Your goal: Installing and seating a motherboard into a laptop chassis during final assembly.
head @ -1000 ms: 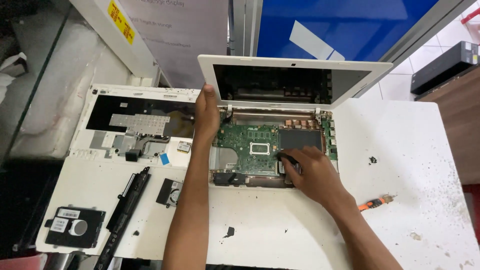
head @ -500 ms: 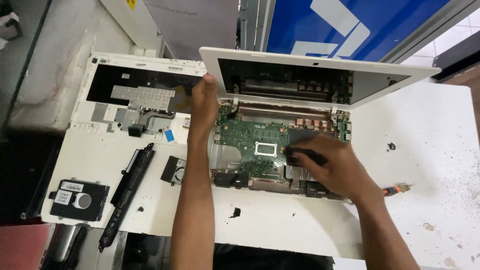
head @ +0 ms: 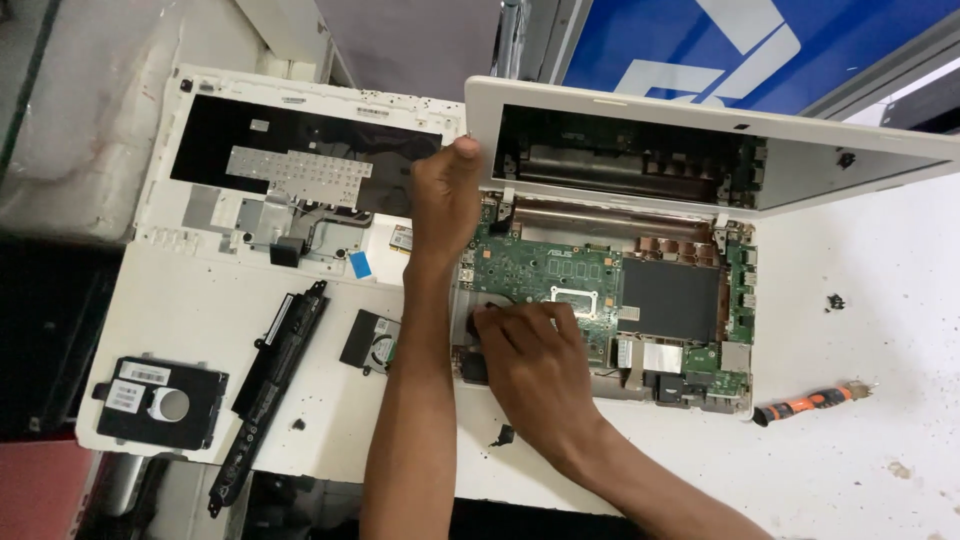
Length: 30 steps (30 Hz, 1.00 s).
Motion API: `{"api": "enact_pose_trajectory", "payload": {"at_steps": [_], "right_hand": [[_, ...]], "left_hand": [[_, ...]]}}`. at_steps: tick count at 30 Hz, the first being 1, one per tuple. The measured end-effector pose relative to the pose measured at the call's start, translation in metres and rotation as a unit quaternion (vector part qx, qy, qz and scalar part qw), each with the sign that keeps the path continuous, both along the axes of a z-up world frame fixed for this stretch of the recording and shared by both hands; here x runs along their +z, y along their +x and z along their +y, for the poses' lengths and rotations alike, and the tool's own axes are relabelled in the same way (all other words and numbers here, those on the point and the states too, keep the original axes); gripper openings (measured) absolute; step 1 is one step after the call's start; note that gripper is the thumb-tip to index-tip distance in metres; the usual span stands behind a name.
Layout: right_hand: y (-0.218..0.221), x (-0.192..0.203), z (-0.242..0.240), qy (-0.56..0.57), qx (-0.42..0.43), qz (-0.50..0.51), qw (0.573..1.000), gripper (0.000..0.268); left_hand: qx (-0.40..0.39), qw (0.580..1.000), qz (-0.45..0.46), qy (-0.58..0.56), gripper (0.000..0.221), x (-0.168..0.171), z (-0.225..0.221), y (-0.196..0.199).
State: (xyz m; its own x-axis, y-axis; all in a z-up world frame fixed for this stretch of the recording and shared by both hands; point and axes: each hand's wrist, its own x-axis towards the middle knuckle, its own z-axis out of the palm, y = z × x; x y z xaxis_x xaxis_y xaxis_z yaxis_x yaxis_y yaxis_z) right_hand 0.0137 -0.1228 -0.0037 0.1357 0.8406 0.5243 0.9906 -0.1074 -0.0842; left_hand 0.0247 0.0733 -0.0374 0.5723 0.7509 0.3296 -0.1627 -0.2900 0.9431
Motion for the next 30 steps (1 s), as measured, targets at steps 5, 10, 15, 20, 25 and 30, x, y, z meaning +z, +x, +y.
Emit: {"api": "enact_pose_trajectory", "payload": {"at_steps": [5, 10, 15, 20, 25, 30], "right_hand": [[-0.011, 0.011, -0.002, 0.066, 0.018, 0.198, 0.978, 0.020], [-0.013, 0.005, -0.006, 0.074, -0.093, 0.032, 0.992, 0.008], [-0.017, -0.006, 0.003, 0.026, -0.161, 0.077, 0.984, 0.014], [-0.023, 0.002, 0.014, 0.038, -0.075, 0.201, 0.976, 0.005], [-0.018, 0.006, -0.002, 0.069, -0.072, 0.169, 0.981, 0.013], [-0.032, 0.007, 0.013, 0.080, 0.006, 0.323, 0.943, 0.011]], "left_hand": [[-0.021, 0.999, -0.026, -0.001, 0.055, 0.002, 0.000, -0.001], [-0.044, 0.997, -0.068, -0.004, 0.043, 0.000, 0.005, 0.000], [-0.048, 0.994, -0.091, -0.044, 0.038, 0.003, 0.004, -0.001], [-0.064, 0.990, -0.105, -0.067, 0.035, 0.006, 0.005, -0.001], [-0.071, 0.990, -0.113, -0.053, 0.029, 0.003, 0.009, -0.002], [-0.083, 0.987, -0.121, -0.070, 0.026, -0.001, 0.009, -0.001]]}}
